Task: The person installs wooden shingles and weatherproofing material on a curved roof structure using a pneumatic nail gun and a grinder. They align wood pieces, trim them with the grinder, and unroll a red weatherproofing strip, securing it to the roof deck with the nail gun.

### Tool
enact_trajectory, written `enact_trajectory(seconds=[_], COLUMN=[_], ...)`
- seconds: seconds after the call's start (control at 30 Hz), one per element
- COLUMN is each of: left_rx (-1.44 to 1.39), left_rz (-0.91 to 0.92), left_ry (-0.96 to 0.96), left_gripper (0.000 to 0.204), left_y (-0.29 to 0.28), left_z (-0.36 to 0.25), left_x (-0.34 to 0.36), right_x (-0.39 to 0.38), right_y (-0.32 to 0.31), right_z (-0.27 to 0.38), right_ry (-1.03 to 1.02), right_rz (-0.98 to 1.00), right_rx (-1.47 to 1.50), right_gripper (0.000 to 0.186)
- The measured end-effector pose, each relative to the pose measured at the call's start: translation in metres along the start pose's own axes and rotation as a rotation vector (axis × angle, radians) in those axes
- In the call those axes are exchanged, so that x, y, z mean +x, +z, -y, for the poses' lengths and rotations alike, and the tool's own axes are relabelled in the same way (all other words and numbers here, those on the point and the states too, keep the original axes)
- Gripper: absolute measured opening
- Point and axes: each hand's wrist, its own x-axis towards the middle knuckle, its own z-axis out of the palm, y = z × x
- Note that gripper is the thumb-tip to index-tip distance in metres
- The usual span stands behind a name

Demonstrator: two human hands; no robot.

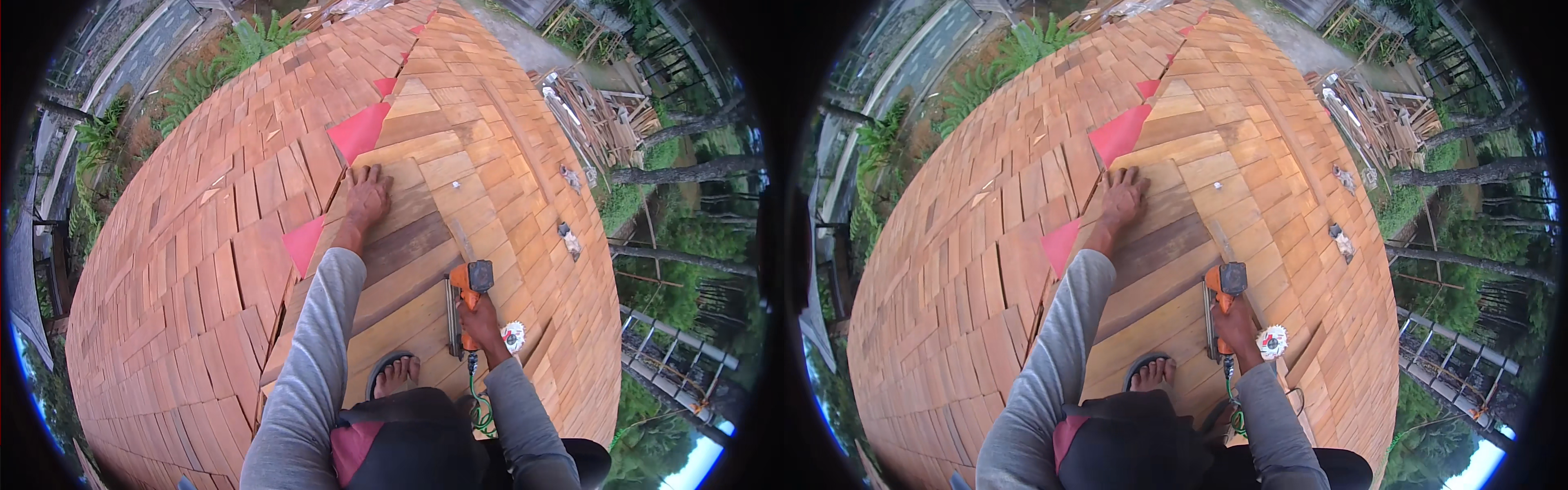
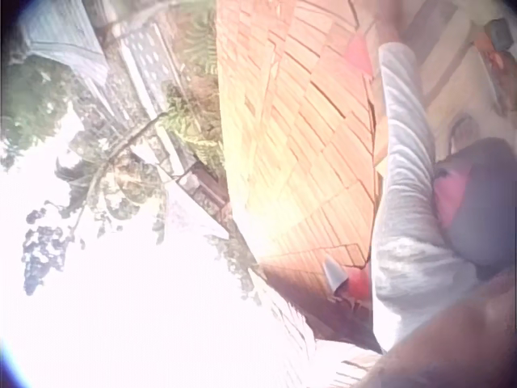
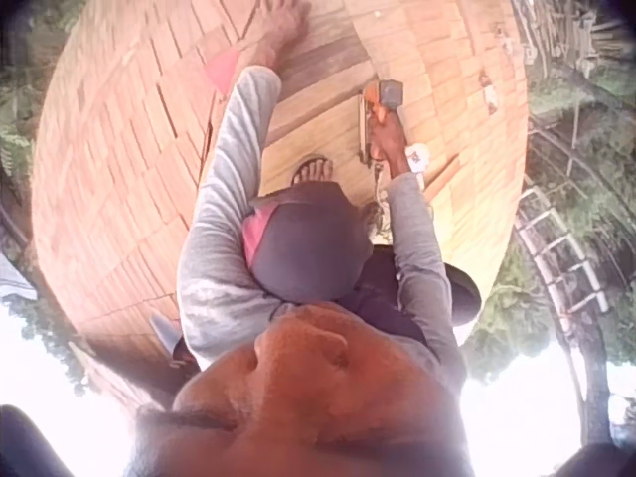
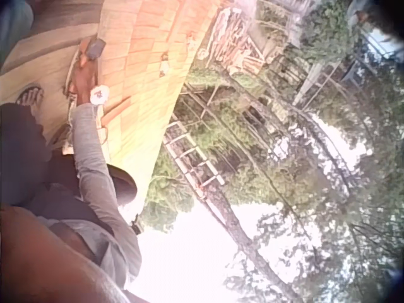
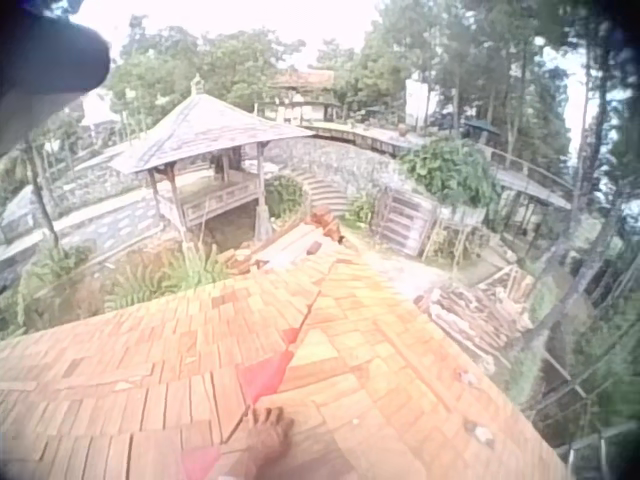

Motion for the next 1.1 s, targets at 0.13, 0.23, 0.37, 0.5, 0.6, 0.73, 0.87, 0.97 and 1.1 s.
enact_trajectory(seconds=[0.13,0.23,0.37,0.5,0.6,0.73,0.87,0.97,1.1], left_rx=[0.03,0.039,0.039,0.034,0.053,0.041,0.05,-0.01,-0.072], left_rz=[-0.047,-0.125,-0.068,0.008,-0.016,-0.008,-0.042,-0.033,-0.008], left_ry=[0.01,0.066,0.037,0.02,0.026,0.015,0.007,0.01,0.025], left_gripper=[0.043,0.042,0.043,0.044,0.043,0.044,0.043,0.041,0.04], left_y=[0.009,0.014,0.008,-0.004,-0.003,0.002,0.011,0.013,0.008], left_z=[0.023,0.016,0.008,0.004,0.009,0.006,0.024,0.026,0.018], left_x=[-0.006,0.002,0.001,-0.002,-0.002,-0.001,-0.006,-0.01,-0.003], right_x=[0.005,0.006,0.001,0.001,0.004,0.016,0.056,0.113,0.181], right_y=[0.011,0.002,-0.004,-0.004,-0.002,-0.007,-0.001,0.012,0.019], right_z=[0.011,0.008,0.009,0.009,0.013,0.035,0.103,0.145,0.177], right_ry=[0.085,0.112,0.08,0.103,0.108,0.126,0.085,0.061,0.009], right_rz=[0.025,0.035,0.011,0.02,0.02,0.04,0.073,0.089,0.048], right_rx=[0.009,0.032,0.005,0.044,0.049,0.023,0.216,0.334,0.364], right_gripper=[0.043,0.054,0.055,0.054,0.054,0.052,0.033,0.034,0.039])
